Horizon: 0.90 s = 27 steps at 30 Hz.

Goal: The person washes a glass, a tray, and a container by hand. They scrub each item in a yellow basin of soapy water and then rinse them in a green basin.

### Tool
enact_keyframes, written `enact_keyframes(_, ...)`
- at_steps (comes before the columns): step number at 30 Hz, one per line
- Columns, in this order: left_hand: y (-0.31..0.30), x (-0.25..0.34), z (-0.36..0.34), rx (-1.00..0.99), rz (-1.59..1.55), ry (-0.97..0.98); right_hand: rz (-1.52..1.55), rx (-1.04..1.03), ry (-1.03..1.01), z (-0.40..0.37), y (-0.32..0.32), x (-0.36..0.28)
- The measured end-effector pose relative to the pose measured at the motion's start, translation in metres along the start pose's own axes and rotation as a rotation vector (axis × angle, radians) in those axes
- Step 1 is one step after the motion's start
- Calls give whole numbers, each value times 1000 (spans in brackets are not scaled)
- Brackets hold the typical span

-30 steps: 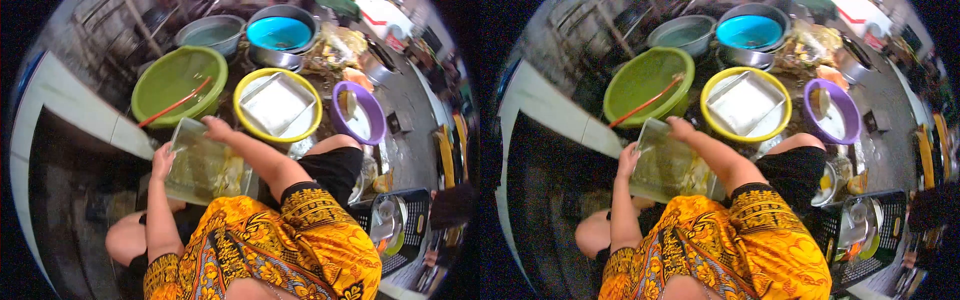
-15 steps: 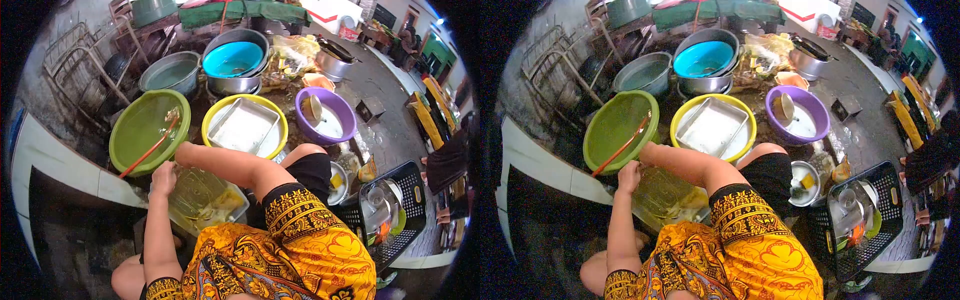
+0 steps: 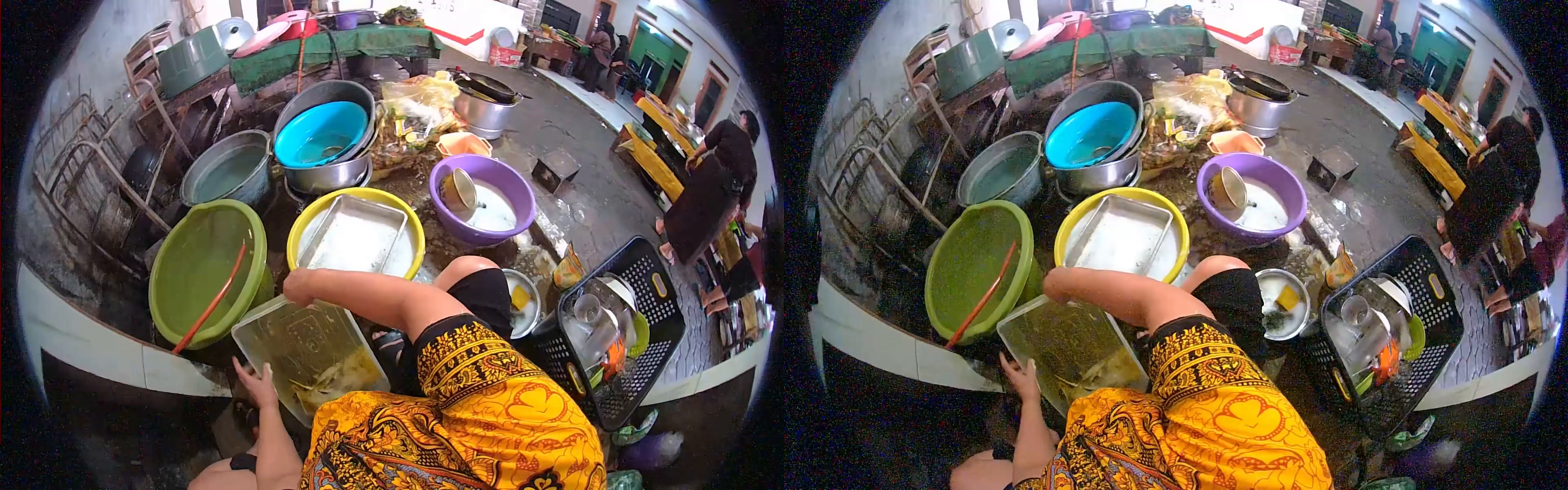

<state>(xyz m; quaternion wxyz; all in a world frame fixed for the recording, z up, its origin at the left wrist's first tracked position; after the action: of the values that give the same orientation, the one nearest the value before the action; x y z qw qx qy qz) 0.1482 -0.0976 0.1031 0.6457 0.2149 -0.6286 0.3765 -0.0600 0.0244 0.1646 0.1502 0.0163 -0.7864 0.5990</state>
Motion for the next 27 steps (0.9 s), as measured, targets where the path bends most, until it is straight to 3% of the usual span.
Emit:
enact_keyframes(2, -2, -73, -4, -164, 161, -170, 45, -100, 5, -3, 17, 6)
enact_keyframes(3, 6, -79, -5, -276, 321, -208, 43, -101, 14, -5, 19, 9)
enact_keyframes(12, 23, -45, 45, -318, 490, -146, 164, -181, 118, -44, 21, 54)
enact_keyframes(14, 37, 23, 50, -338, 511, 26, 272, -54, 166, -46, 20, 80)
enact_keyframes(15, 43, 57, 52, -336, 475, 41, 175, 33, 127, -52, 8, 88)
enact_keyframes(17, 51, 62, 83, -331, 467, 141, 293, 27, 226, -79, -24, 112)
enact_keyframes(18, 57, 59, 99, -345, 202, 253, 270, 22, 311, -85, -23, 133)
enact_keyframes(20, 50, 103, 95, -218, 329, 356, 243, 34, 386, -112, -39, 168)
enact_keyframes(22, 49, 82, 93, -106, 263, 164, 297, 5, 390, -130, -30, 209)
enact_keyframes(23, 60, 42, 93, -117, 179, -31, 234, -29, 483, -150, -41, 226)
enact_keyframes(24, 78, 8, 89, -137, 86, -216, 181, 122, 520, -177, -79, 223)
enact_keyframes(26, 118, 48, 9, -401, -281, -665, 130, 39, 652, -217, -99, 235)
enact_keyframes(27, 139, 38, 2, -493, -356, -668, 165, 20, 730, -236, -100, 248)
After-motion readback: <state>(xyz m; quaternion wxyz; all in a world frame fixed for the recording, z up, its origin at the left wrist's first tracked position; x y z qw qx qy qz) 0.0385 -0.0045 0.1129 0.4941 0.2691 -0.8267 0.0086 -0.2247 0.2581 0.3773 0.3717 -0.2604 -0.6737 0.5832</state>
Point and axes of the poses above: each hand's wrist, its own z-axis towards the middle knuckle, its own y-axis out of the palm, x = y × z, the point moved 10 cm from there along z, towards the middle knuckle, and after that the axes turned 11 degrees about -z, right-handed, at the moved point
